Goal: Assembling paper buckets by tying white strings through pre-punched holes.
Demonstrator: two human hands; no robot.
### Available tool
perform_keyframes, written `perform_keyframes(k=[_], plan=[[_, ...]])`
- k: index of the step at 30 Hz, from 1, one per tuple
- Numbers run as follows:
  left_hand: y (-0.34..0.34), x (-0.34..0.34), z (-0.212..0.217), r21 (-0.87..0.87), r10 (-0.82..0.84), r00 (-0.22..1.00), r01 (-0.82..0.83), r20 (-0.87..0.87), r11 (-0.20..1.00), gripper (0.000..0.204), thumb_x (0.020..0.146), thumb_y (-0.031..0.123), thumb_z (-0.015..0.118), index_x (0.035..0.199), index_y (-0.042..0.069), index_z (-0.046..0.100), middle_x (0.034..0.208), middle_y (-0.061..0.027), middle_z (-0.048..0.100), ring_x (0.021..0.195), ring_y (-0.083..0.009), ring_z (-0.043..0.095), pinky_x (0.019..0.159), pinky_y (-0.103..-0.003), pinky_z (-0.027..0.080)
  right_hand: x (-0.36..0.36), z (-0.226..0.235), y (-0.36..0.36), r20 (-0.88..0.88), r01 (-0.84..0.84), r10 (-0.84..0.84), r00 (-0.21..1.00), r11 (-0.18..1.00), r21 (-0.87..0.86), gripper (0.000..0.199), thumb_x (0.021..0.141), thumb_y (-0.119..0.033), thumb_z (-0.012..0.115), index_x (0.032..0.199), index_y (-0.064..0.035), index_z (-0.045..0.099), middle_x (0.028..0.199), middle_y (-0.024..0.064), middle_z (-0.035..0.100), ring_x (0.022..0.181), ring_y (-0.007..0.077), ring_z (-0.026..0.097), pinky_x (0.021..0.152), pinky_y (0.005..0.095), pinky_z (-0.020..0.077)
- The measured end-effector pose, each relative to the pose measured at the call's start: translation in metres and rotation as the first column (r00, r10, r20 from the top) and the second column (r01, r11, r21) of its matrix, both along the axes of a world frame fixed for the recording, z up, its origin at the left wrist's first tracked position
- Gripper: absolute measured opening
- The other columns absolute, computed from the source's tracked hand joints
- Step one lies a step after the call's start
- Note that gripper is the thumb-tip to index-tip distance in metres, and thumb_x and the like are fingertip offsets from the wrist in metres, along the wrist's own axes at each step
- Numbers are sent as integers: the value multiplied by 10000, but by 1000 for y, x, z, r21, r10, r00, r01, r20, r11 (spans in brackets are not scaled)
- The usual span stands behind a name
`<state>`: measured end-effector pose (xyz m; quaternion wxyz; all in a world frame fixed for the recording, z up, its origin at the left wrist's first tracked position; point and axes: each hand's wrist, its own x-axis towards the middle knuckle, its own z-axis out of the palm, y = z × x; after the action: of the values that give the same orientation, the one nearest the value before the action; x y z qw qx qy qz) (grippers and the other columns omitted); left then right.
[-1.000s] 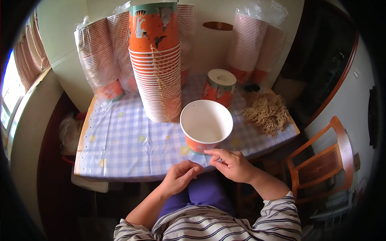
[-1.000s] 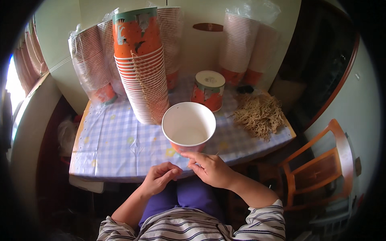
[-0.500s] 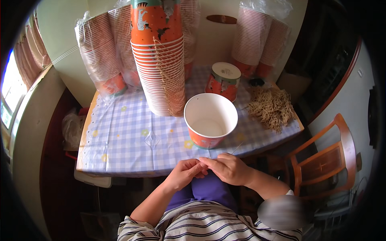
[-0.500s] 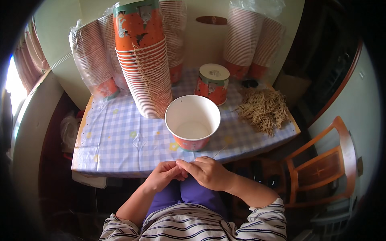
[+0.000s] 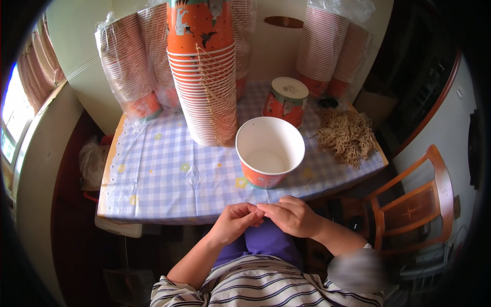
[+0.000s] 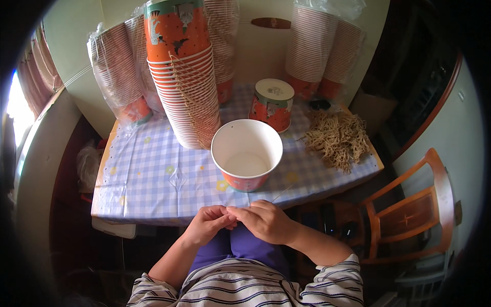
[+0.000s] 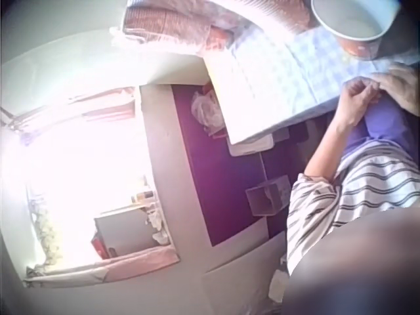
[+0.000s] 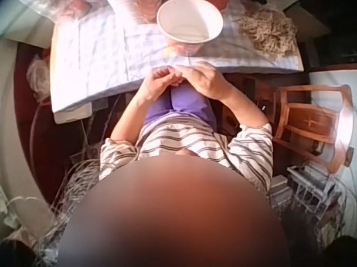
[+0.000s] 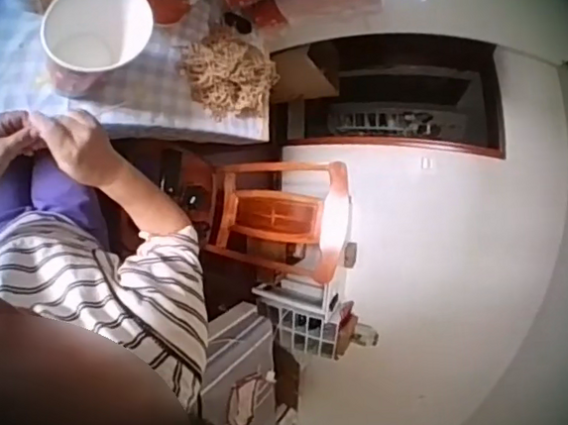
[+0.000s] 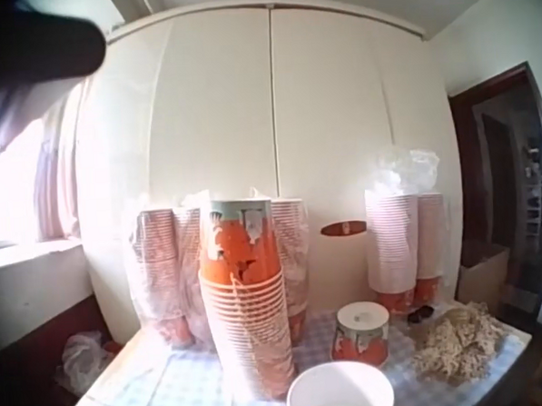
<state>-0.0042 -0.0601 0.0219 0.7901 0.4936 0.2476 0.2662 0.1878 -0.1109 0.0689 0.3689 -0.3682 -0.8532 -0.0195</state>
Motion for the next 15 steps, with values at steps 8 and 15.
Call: perform_keyframes(k=[8,15], plan=[[-2,-1,-3,-53,16,998,-13,65,999,142,902,85,579,974,-30,619,900,-44,633,837,-104,574,779,-251,484,5,-7,0,-95,-17,5,995,992,-124,247,698,22,701,919,-33,604,860,86,598,735,247,611,654,330,507],[-5,0,-4,99,54,998,-58,36,993,132,886,72,603,958,-37,620,892,-35,640,814,-91,578,754,-225,483,5,-5,2,-21,-12,10,1000,996,-92,189,706,3,689,865,-43,599,829,80,574,702,243,593,623,323,495]])
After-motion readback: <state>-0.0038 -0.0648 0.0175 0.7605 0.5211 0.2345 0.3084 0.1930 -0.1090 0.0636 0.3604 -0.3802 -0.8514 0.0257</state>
